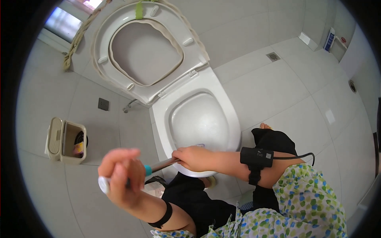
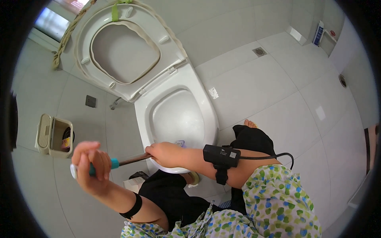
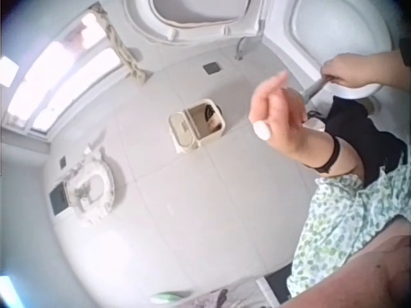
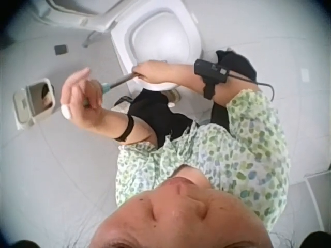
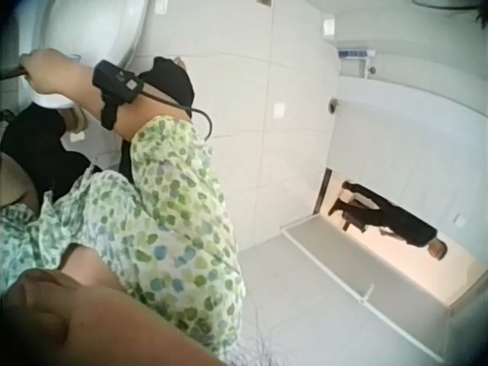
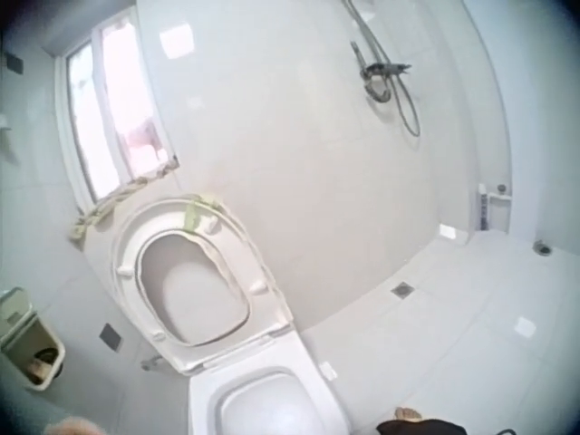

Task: Scrubbing the inside of a toilet bowl with a brush and cleaning solution.

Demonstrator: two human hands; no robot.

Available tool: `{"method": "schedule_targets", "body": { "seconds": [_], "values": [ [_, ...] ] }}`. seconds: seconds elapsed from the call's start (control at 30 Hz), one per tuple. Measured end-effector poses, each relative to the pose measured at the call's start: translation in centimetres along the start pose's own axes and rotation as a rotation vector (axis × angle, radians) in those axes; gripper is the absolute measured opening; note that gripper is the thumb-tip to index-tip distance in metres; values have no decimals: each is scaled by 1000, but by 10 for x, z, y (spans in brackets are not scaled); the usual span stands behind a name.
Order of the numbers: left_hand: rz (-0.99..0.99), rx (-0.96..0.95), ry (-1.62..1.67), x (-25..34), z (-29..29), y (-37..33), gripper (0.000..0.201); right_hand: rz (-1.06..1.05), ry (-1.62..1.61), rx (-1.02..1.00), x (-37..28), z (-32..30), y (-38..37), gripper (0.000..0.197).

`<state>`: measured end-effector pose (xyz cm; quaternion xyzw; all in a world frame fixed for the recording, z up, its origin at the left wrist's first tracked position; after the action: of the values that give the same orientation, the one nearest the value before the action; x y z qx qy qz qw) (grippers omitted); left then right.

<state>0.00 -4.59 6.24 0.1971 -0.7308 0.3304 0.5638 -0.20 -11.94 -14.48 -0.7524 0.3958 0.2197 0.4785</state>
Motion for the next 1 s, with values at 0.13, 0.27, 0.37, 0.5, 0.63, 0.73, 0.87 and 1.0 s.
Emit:
{"method": "schedule_targets", "body": {
  "seconds": [0.13,0.27,0.37,0.5,0.63,0.73,0.87,1.0],
  "values": [
    [269,-429,-192,15,23,6,42,-135,-43,25,-2,-11,-11,12],
    [245,-538,-416,3,52,3,52,-153,311,207,26,-39,-22,11],
    [183,-468,-506,4,60,-2,52,-138,508,380,26,-71,-22,11],
    [212,-438,-498,12,41,0,39,-103,684,485,18,-82,-17,12],
    [240,-351,-424,5,34,3,37,-73,688,489,21,-80,-17,14],
    [251,-416,-442,6,34,2,35,-137,600,527,20,-73,-21,13],
    [273,-701,-460,7,61,4,40,-151,370,459,6,-37,-29,9],
    [348,-647,-62,15,39,3,33,-97,121,172,-11,-13,-18,11]
  ]
}}
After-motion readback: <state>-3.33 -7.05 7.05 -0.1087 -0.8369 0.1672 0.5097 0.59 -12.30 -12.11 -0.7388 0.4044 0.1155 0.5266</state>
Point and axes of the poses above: each hand's wrist, its own y-axis away from the middle knuckle, its own z-axis out of the palm, x = y × z, the point moved 5 cm from there along -y, towards the middle knuckle, and after that the axes turned 12 degrees about -z, right-handed, at the moved point
